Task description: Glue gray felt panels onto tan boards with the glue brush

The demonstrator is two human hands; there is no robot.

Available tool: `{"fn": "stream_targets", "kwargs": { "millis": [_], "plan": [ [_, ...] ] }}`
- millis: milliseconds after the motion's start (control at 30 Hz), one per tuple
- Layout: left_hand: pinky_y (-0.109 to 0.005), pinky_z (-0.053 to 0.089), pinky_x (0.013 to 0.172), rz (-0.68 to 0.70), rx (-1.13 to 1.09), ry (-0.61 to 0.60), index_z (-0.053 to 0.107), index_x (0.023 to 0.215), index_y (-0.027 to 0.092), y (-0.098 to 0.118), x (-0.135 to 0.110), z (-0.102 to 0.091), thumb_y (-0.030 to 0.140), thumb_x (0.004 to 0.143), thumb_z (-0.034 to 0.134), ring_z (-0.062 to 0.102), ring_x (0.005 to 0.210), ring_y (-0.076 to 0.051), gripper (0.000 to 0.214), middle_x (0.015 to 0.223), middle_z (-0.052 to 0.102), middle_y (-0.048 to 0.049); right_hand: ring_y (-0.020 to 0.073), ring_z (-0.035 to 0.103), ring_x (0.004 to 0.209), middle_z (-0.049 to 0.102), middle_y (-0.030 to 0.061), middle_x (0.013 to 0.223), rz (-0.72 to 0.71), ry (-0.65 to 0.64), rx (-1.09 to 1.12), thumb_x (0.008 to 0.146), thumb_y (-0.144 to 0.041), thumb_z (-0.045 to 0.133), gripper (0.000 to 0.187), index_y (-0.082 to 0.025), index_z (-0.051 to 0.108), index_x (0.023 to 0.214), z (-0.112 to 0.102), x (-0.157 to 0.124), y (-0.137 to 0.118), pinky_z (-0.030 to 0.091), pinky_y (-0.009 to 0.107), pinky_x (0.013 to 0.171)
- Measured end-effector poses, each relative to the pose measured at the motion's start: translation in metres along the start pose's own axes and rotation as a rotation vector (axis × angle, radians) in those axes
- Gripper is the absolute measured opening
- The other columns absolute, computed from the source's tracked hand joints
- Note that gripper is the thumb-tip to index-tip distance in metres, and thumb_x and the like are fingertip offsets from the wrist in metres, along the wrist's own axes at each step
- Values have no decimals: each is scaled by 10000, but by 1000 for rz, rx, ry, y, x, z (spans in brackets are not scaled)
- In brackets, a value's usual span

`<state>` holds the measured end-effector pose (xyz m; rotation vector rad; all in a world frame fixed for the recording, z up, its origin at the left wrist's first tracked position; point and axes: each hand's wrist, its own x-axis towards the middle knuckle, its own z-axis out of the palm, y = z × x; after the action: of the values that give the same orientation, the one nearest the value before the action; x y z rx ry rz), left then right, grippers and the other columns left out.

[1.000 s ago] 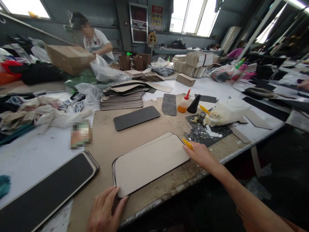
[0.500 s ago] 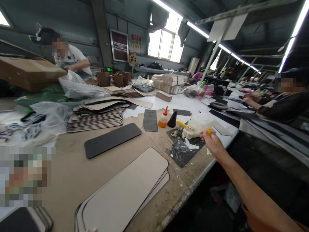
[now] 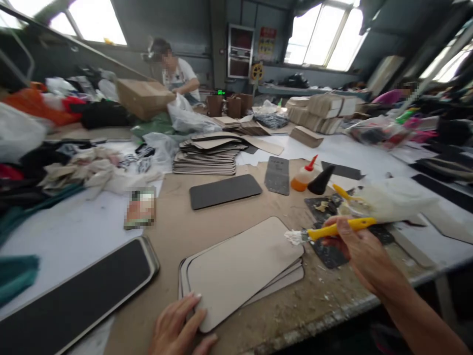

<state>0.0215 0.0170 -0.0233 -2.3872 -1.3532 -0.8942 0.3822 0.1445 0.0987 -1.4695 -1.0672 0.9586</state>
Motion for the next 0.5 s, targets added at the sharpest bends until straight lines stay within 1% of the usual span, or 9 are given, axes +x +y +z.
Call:
{"fn": "stream_targets", "kwargs": {
  "millis": [33,100,167,233,267,300,367,433,500],
  "plan": [
    [-303,509,759,-5,-1,69,648,951,222,3,5,-5,375,757,622,625,946,-205,248,986,682,-74,139,595,638,602,29,803,39,-92,29,665,-601,650,457,-180,588,833,23,-10,4,524,262,600],
    [-314,504,789,-62,-3,60,640,958,223,8,12,-9,365,769,612,611,977,-206,238,1003,673,-77,148,614,641,597,29,795,92,-267,67,682,-573,652,449,-162,586,852,69,-30,12,533,284,637],
    [-327,503,811,-114,-9,15,634,966,227,13,14,-11,338,765,623,606,990,-209,230,1016,668,-76,145,618,654,575,19,800,115,-398,106,701,-549,644,429,-151,581,848,110,-49,19,537,283,649],
    [-333,503,817,-136,-15,-4,631,961,224,16,15,-12,314,763,627,610,985,-208,217,1008,671,-76,140,615,670,558,12,800,114,-498,125,712,-533,636,409,-146,578,831,141,-62,22,537,272,644],
    [-335,503,816,-141,-15,2,631,954,221,17,15,-13,304,768,622,614,978,-208,204,998,674,-76,140,613,670,556,10,795,105,-530,119,712,-531,633,404,-146,579,822,151,-65,23,537,268,637],
    [-335,502,817,-142,-14,1,630,950,218,17,15,-14,295,773,617,616,976,-207,193,993,676,-76,141,612,665,559,10,788,89,-544,97,711,-531,630,402,-146,580,817,155,-66,23,536,267,630],
    [-330,499,810,-128,-12,18,631,940,211,17,16,-15,293,786,602,620,965,-202,176,977,681,-76,147,613,646,572,14,771,33,-498,12,704,-541,625,404,-151,587,806,152,-61,23,535,271,615],
    [-321,492,811,-113,-14,31,633,937,207,16,17,-16,295,795,592,621,965,-197,172,974,682,-73,161,621,637,593,24,768,-37,-373,-100,693,-561,620,415,-162,594,803,134,-47,23,537,286,616],
    [-317,483,820,-99,-20,36,636,946,204,14,17,-14,295,798,590,618,973,-196,180,984,682,-72,184,635,644,615,43,782,-92,-227,-211,679,-581,614,433,-171,596,815,108,-28,26,538,308,620]
  ]
}}
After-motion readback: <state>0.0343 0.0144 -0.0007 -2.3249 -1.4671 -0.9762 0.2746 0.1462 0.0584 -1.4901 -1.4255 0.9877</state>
